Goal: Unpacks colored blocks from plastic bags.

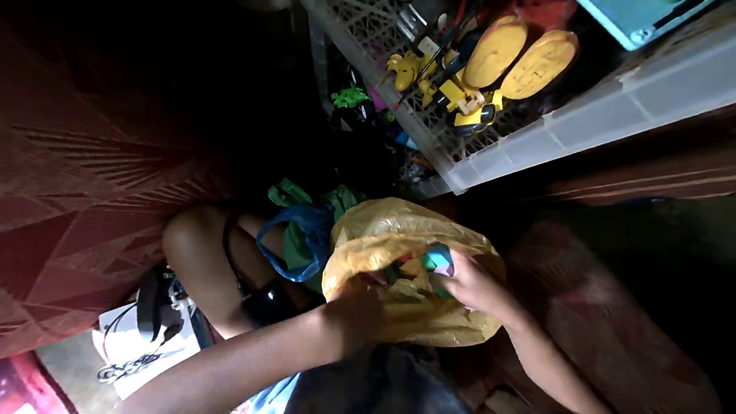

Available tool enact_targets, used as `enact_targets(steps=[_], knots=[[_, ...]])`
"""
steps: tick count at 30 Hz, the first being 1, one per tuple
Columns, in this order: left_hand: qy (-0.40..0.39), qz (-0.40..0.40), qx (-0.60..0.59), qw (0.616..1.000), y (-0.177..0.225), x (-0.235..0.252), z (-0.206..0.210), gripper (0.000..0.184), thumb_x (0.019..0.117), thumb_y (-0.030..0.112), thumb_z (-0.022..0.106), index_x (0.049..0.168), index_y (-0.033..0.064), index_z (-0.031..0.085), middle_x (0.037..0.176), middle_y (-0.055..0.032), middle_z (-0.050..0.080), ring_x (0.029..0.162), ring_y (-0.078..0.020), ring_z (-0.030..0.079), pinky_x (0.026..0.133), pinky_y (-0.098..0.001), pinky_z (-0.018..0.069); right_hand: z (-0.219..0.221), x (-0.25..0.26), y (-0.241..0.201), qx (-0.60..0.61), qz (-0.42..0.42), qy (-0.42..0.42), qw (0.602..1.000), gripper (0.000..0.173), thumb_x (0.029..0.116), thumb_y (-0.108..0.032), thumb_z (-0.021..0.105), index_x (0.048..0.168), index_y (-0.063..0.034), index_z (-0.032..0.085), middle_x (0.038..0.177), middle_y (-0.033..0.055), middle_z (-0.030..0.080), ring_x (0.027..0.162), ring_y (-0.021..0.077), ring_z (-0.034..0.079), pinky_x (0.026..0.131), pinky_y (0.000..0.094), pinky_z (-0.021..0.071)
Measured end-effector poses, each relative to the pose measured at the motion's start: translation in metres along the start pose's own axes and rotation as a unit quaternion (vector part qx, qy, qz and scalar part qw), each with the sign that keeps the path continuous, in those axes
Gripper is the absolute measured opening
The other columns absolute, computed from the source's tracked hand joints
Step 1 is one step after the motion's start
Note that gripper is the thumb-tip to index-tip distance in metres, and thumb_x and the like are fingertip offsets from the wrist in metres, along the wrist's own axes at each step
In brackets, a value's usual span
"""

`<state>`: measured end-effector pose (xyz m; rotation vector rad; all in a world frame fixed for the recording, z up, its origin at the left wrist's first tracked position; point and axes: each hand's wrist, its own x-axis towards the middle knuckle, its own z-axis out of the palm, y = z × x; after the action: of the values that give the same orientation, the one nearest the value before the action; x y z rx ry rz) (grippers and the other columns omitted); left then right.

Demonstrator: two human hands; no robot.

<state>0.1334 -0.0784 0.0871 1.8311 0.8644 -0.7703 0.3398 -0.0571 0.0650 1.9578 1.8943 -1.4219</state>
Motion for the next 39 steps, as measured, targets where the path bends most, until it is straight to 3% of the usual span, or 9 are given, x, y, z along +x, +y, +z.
enact_targets(steps=[4,7,11,15,23,28,31,34,39], knots=[[-0.02,0.099,0.037,0.994,-0.004,0.003,0.013,0.025,0.1021,0.001,0.051,0.122,-0.0075,0.063,0.119,-0.0276,0.064,0.113,-0.047,0.061,0.095,-0.0609,0.0481,0.004,0.005,-0.007,-0.033,0.0,0.007,0.999,0.035,0.0959,-0.012,0.066,0.122,0.0108,0.064,0.109,0.0282,0.068,0.101,0.0363,0.067,0.093,0.0533,0.05],[0.265,0.224,0.119,0.93,-0.015,0.011,0.027,0.028,0.0965,-0.006,0.053,0.119,-0.0026,0.07,0.124,-0.0208,0.068,0.118,-0.0382,0.065,0.1,-0.0508,0.0514,0.004,0.004,-0.027,-0.178,0.051,-0.178,0.967,0.059,0.0993,-0.013,0.062,0.154,-0.0059,0.041,0.134,0.0291,0.058,0.124,0.0439,0.057,0.103,0.0584,0.0444],[0.506,0.169,0.197,0.823,-0.046,0.042,0.009,0.057,0.0908,0.006,0.07,0.146,0.0118,0.054,0.149,-0.0141,0.055,0.134,-0.0312,0.056,0.1,-0.0459,0.0515,0.01,0.009,-0.025,-0.271,0.147,-0.208,0.928,0.042,0.0987,-0.012,0.06,0.135,0.0069,0.055,0.131,0.0301,0.06,0.128,0.0449,0.055,0.104,0.0587,0.0428],[0.332,0.017,0.056,0.941,-0.078,0.071,-0.014,0.1,0.0799,0.014,0.086,0.162,0.0152,0.029,0.165,-0.0189,0.03,0.151,-0.0389,0.029,0.117,-0.0618,0.0276,0.009,0.013,-0.02,-0.293,0.181,-0.196,0.918,0.08,0.0967,-0.007,0.061,0.162,-0.0044,0.015,0.132,0.0298,0.059,0.125,0.045,0.057,0.103,0.0586,0.0443],[0.178,-0.075,0.06,0.979,-0.096,0.11,-0.021,0.107,0.0835,0.024,0.084,0.164,0.0111,0.014,0.171,-0.0149,0.011,0.158,-0.031,0.007,0.124,-0.0569,0.0095,0.004,0.011,0.005,-0.246,0.152,-0.145,0.946,0.082,0.0964,-0.006,0.061,0.165,-0.0201,0.017,0.132,0.0268,0.061,0.122,0.0458,0.06,0.101,0.0601,0.0458],[0.25,0.013,0.01,0.968,-0.078,0.078,-0.012,0.069,0.0949,0.011,0.07,0.155,0.0029,0.039,0.164,-0.023,0.028,0.155,-0.0407,0.015,0.123,-0.0628,0.0085,0.004,-0.004,0.034,0.011,-0.024,0.012,1.0,0.071,0.0853,0.011,0.066,0.151,0.0011,0.043,0.145,0.0264,0.053,0.124,0.0363,0.06,0.104,0.0456,0.0479],[0.365,0.084,0.038,0.926,-0.067,0.077,0.005,0.034,0.0988,0.0,0.055,0.131,-0.0038,0.064,0.144,-0.0244,0.056,0.138,-0.0436,0.047,0.114,-0.0617,0.032,0.008,-0.01,0.036,0.088,-0.077,0.074,0.99,0.061,0.0818,0.009,0.067,0.141,0.0075,0.052,0.135,0.0259,0.059,0.112,0.0289,0.064,0.094,0.04,0.0522],[0.432,0.141,0.033,0.89,-0.045,0.088,0.007,0.023,0.0943,-0.006,0.056,0.112,-0.008,0.07,0.122,-0.0251,0.068,0.12,-0.0435,0.062,0.1,-0.0565,0.0473,0.019,-0.009,0.031,0.301,-0.1,0.137,0.938,0.048,0.0766,0.0,0.06,0.124,0.0057,0.055,0.099,0.0041,0.071,0.077,0.0096,0.071,0.07,0.0262,0.0616],[0.204,0.062,-0.036,0.976,-0.023,0.125,-0.017,0.065,0.0984,0.006,0.063,0.156,-0.0019,0.033,0.161,-0.0229,0.034,0.151,-0.0416,0.027,0.121,-0.0571,0.0211,0.02,-0.007,0.01,0.622,0.008,0.139,0.77,0.026,0.0905,0.0,0.037,0.11,-0.0065,0.053,0.095,0.0015,0.075,0.076,0.0141,0.074,0.069,0.0302,0.0639]])
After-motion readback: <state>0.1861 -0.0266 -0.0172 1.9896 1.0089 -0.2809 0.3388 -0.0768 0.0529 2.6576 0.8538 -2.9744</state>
